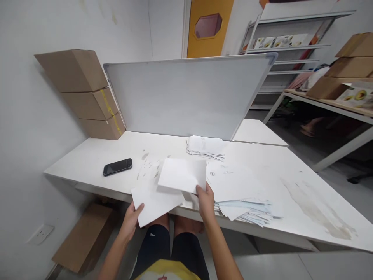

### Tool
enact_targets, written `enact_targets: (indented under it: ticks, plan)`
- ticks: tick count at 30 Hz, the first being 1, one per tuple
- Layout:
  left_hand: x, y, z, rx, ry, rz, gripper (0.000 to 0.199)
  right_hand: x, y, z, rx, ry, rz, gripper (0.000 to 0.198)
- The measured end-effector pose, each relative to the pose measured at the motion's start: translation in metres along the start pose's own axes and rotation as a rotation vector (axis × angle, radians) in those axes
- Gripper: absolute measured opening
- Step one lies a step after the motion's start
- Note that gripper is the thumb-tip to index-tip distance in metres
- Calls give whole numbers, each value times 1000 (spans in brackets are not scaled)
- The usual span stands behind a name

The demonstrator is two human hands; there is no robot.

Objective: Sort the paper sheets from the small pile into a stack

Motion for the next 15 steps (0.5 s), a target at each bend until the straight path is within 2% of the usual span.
enact_targets:
  ticks: [2, 5, 9, 12, 15]
  plan:
    - [3, 3, -6, 30, -5, 63, 57, 8, -27, 16, 46, 37, 91, 44]
    - [-12, 1, -19, 49, -50, 175, 52, 14, -77, 50, 91, 60, 162, 48]
    - [-43, 3, -38, 110, -135, 332, 40, 9, -131, 89, 107, 53, -23, 46]
    - [-48, 16, -47, 114, -144, 373, 35, -2, -140, 93, 103, 88, -99, 45]
    - [-37, 34, -45, 25, -143, 354, 36, -12, -124, 73, 80, 167, -111, 52]
Point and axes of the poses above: each hand's wrist, its own z-axis towards the middle knuckle, its own y-axis out of the back of the hand, x = y × z, the point moved 5 cm from there along z, towards the middle knuckle, and after that the axes turned 4 degrees about z, right-handed, at the moved point
